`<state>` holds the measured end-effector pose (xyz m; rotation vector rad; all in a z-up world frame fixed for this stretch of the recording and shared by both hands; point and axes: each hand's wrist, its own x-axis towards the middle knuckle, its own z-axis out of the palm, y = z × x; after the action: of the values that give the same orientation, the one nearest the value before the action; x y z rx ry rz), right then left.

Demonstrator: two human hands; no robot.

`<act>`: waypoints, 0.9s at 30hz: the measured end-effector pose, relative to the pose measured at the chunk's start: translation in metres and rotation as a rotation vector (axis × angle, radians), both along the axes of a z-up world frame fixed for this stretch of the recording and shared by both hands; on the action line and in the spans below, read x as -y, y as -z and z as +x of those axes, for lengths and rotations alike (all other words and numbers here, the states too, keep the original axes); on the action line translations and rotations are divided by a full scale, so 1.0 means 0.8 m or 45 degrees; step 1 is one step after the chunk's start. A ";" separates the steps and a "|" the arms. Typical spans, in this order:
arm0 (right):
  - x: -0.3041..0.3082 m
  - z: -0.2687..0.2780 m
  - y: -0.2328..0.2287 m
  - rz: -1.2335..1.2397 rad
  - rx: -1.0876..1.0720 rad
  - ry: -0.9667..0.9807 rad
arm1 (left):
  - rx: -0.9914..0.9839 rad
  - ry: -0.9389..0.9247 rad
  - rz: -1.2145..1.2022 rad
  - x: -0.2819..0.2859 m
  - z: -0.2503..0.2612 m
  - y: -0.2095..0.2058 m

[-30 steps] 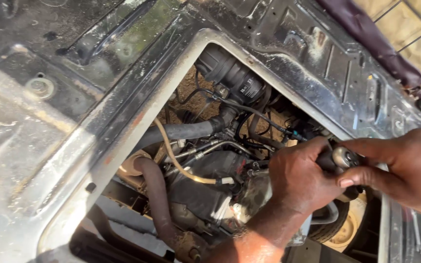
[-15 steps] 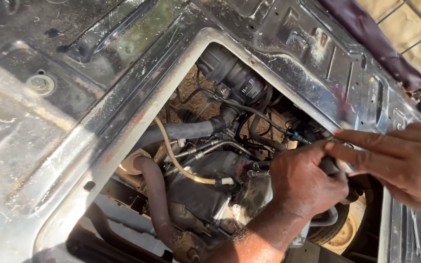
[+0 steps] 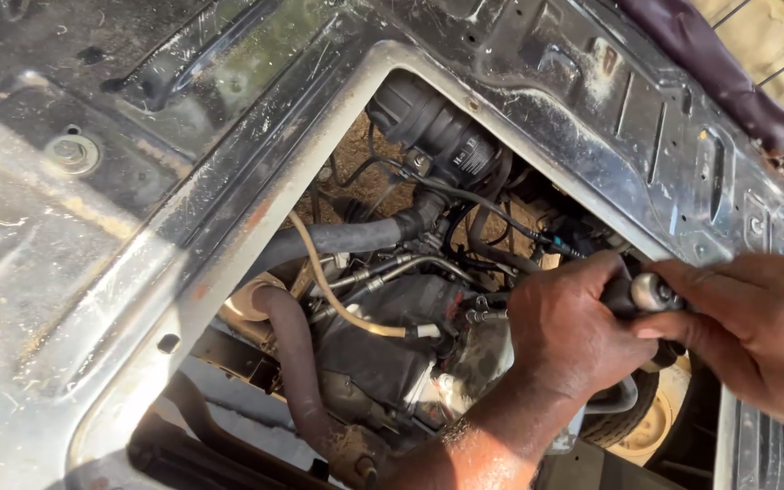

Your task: Repairing or maintaining a vehicle engine within an engine compartment.

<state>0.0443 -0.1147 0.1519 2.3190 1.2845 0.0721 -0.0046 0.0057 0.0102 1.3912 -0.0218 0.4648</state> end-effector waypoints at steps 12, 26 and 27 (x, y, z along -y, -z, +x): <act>-0.030 -0.003 -0.032 -0.047 -0.019 -0.192 | 0.092 -0.033 -0.053 0.021 0.010 0.018; -0.093 -0.035 -0.030 -0.032 -0.083 0.197 | -0.016 0.042 0.044 0.012 0.007 0.010; -0.120 -0.043 -0.031 -0.142 -0.164 0.677 | -0.105 0.094 0.104 0.009 0.006 0.008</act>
<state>0.0103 -0.0188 0.1771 2.5159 0.6677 -0.3203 0.0002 -0.0016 0.0042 1.4837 -0.0253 0.3479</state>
